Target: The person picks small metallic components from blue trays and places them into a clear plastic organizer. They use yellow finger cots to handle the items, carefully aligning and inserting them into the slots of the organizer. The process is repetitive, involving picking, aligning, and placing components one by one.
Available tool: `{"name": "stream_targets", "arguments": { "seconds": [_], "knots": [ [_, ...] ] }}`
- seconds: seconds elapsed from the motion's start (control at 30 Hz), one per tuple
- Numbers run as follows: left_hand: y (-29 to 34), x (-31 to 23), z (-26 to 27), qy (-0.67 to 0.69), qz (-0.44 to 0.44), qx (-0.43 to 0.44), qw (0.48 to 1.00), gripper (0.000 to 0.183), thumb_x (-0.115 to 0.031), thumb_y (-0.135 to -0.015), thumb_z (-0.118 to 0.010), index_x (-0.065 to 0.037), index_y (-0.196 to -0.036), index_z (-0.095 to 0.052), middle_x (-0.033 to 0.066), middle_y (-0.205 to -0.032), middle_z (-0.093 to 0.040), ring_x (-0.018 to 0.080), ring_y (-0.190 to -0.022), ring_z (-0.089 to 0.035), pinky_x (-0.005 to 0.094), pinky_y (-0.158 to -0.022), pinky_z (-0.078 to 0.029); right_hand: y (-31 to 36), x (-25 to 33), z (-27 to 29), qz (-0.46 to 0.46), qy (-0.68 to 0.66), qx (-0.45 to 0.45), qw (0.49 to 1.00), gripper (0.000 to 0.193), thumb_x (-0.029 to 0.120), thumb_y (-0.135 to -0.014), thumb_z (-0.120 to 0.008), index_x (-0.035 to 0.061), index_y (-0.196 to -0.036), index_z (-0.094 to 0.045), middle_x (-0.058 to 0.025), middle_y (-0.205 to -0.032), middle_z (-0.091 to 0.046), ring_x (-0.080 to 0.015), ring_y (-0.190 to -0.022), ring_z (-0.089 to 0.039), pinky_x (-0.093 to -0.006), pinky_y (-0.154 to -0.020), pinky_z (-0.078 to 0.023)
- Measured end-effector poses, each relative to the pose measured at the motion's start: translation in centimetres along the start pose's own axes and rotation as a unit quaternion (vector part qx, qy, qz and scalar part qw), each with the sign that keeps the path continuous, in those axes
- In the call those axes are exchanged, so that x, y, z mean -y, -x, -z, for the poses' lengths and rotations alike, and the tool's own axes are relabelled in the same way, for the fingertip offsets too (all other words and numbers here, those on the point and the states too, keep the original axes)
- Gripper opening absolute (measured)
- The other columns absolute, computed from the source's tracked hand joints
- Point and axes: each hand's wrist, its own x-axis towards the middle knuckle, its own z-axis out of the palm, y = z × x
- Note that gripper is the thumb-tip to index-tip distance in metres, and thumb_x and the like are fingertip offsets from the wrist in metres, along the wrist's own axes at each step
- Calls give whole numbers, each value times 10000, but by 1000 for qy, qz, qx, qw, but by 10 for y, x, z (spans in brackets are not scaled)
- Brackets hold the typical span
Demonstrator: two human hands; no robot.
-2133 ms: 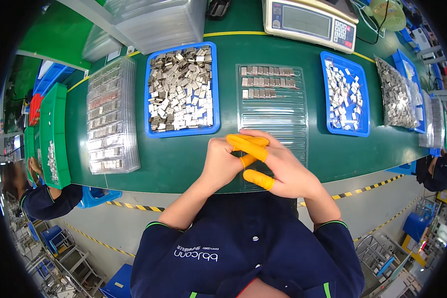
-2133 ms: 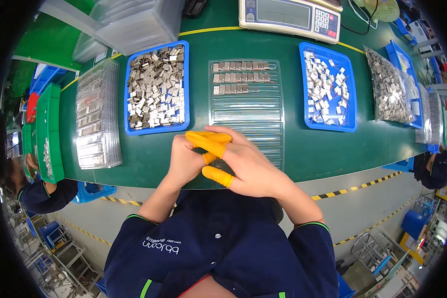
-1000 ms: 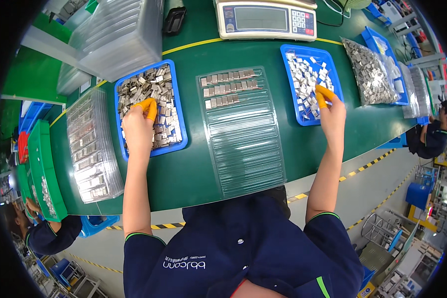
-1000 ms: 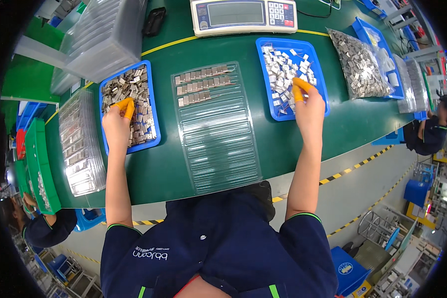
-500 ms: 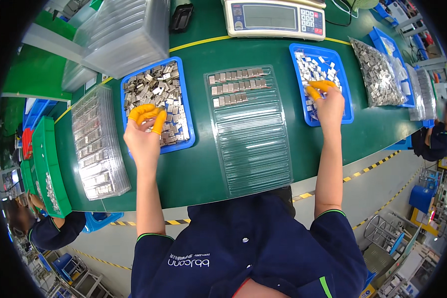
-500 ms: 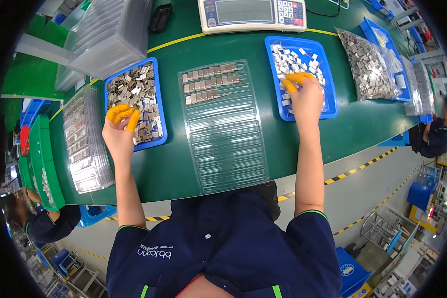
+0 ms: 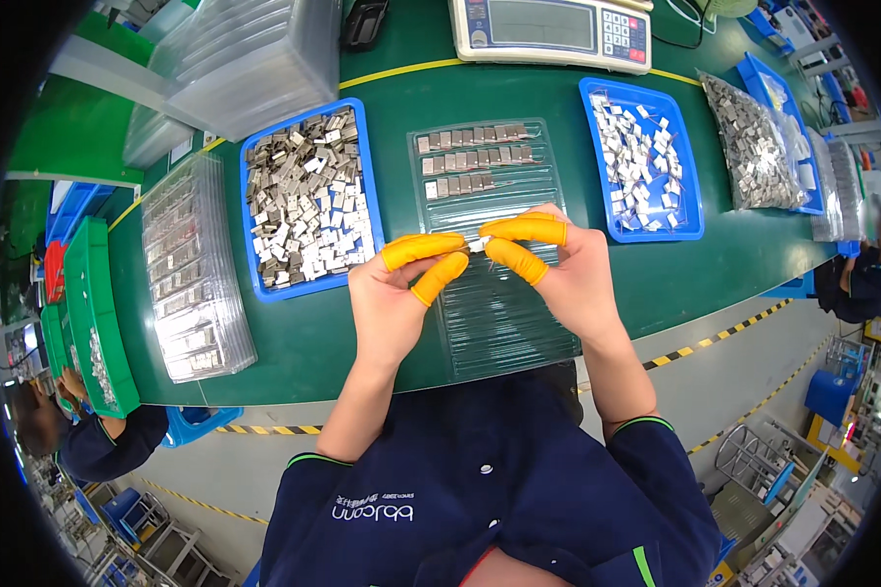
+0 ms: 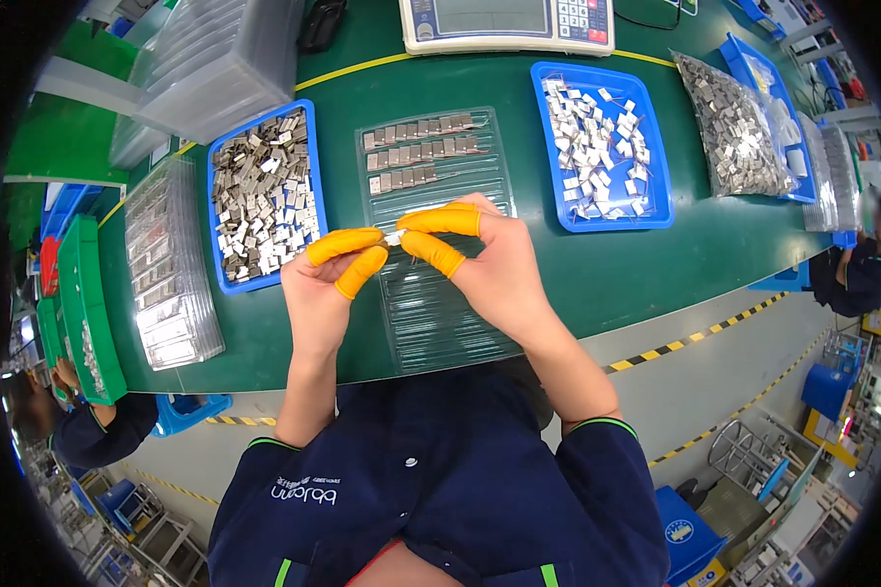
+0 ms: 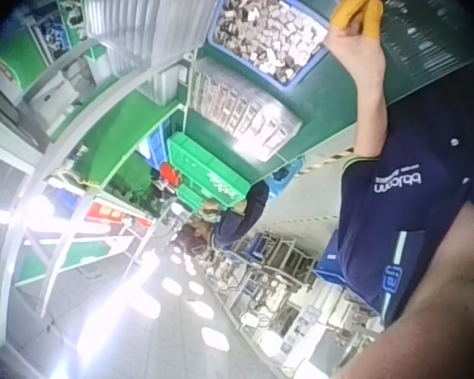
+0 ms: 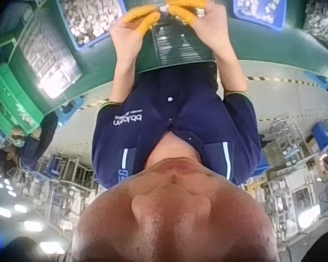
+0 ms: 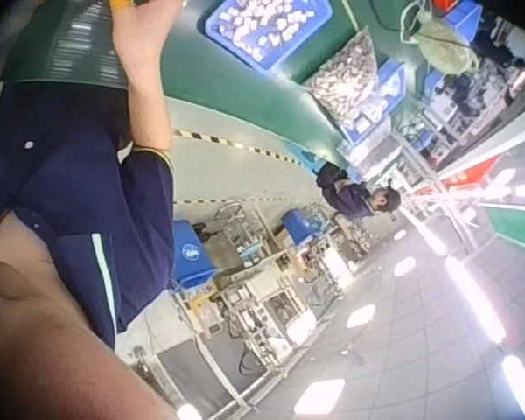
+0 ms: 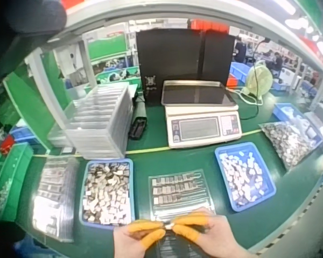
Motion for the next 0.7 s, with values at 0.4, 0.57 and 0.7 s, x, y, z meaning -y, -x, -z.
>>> {"name": "stream_targets", "arguments": {
  "seconds": [0.4, 0.57, 0.7],
  "knots": [
    [2, -9, 7, -129, -37, 88, 987, 208, 64, -715, -707, 35, -918, -681, 126, -909, -661, 186, -831, -635, 286, -777, -518, 3, 2, 13, 7, 3, 73, 997, 255, 25, -640, -778, 50, -886, -718, -52, -815, -670, -145, -780, -575, -269, -722, -464],
    [1, -16, 11, 14, 59, 193, 979, 181, 40, -721, -719, 19, -899, -693, 108, -891, -668, 178, -834, -640, 294, -764, -527, 2, -2, 16, -89, -165, 193, 963, 291, -14, -609, -786, 12, -889, -712, -55, -810, -662, -126, -757, -589, -263, -725, -467],
    [4, -7, 9, 22, 55, 150, 987, 185, 55, -730, -704, 35, -913, -681, 117, -897, -664, 187, -837, -642, 294, -780, -529, 5, -1, 12, -140, -174, 155, 962, 291, -7, -620, -784, 4, -901, -708, -53, -819, -664, -133, -784, -601, -267, -741, -473]
  ]
}}
